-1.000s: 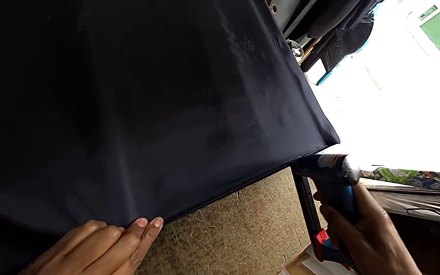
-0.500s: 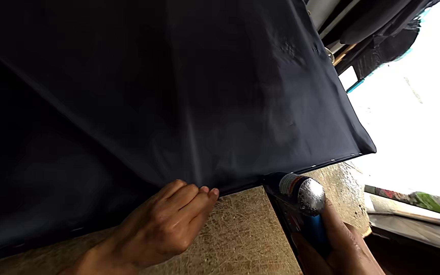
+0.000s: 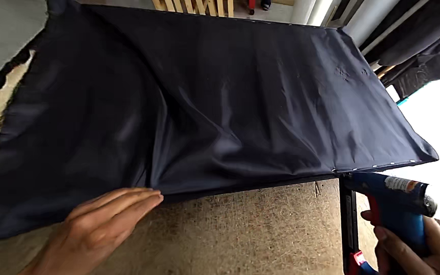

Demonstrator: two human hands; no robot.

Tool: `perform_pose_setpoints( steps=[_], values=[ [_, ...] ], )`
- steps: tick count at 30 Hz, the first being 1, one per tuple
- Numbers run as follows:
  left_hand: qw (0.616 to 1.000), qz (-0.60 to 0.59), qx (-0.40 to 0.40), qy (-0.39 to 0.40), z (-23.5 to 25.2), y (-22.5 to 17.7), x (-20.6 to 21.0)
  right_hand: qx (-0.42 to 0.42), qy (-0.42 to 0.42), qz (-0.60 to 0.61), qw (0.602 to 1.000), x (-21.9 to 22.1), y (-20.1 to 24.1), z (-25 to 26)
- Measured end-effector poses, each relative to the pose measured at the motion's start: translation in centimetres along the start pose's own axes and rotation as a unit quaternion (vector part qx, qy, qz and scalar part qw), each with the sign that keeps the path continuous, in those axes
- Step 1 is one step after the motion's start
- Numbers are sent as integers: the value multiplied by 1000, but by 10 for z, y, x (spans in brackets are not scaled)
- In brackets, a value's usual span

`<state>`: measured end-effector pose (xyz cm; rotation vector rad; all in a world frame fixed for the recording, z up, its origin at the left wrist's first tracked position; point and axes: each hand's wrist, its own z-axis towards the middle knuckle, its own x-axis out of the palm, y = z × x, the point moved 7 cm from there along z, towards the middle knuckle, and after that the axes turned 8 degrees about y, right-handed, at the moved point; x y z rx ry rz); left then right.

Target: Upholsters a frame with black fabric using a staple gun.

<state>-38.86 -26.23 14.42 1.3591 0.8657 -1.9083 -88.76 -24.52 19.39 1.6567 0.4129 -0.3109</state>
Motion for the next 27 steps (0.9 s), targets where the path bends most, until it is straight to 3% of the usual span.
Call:
perform_pose_setpoints(
  steps=[3,6,11,17,22,25,27],
  values=[
    [994,-69,47,75,-6,7,-6,2,-29,9,1000,24,9,-27],
    [996,-88,14,-19,19,15,-13,17,-54,6,998,44,15,-43],
    [998,-53,-26,30,40,3,34,44,-97,-11,994,50,20,-64],
    [982,-154,-105,30,70,34,-18,84,-159,-13,984,33,6,-59],
    [999,-16,17,-30,100,-21,-85,92,-173,-10,980,20,-7,-32],
    [990,27,93,100,88,-33,-64,103,-161,-29,981,15,-7,-15],
    [985,28,130,114,70,-23,-31,115,-146,-48,981,12,-10,-2]
  ],
)
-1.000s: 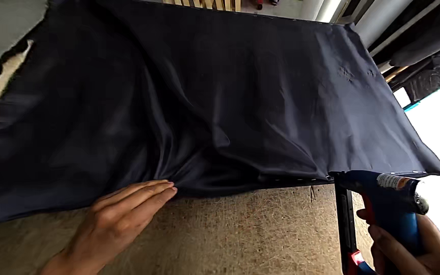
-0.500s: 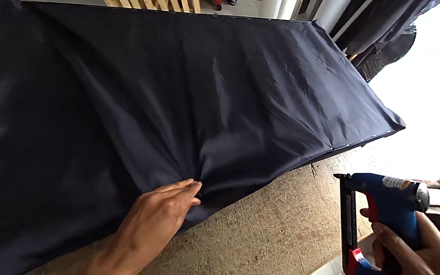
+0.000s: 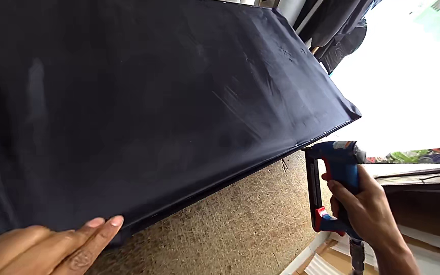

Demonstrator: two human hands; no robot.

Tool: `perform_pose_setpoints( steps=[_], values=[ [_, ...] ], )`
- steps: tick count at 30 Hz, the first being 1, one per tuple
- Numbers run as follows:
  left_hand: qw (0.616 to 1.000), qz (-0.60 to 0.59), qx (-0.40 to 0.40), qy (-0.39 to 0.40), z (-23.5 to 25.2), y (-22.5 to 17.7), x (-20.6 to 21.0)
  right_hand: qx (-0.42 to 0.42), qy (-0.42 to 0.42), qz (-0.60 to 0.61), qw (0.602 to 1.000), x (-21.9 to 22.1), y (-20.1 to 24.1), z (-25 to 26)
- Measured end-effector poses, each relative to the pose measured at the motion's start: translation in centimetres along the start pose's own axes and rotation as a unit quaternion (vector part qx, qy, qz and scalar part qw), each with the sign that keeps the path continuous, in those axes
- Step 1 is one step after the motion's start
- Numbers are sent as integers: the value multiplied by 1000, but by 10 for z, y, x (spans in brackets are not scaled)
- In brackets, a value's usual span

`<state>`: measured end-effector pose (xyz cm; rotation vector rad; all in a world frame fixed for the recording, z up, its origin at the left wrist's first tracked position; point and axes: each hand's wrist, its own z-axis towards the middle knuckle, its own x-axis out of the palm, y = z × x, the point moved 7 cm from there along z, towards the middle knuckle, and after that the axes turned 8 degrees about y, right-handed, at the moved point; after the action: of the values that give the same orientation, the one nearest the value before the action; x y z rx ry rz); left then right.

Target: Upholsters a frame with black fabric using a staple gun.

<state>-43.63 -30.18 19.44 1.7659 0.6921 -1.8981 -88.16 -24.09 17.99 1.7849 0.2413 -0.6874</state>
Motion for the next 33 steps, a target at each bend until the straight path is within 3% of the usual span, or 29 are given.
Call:
perform_pose_setpoints(
  steps=[5,14,22,33],
  values=[
    [999,1,12,-35,-17,10,54,29,34,-43,998,6,-2,19],
    [999,-28,2,-33,-14,12,50,14,46,-93,994,24,5,19],
    [999,-17,34,-26,-22,14,57,-3,77,-66,995,55,28,-5],
    [989,-11,91,-115,-29,20,66,-48,158,-95,982,117,77,-46]
  ],
)
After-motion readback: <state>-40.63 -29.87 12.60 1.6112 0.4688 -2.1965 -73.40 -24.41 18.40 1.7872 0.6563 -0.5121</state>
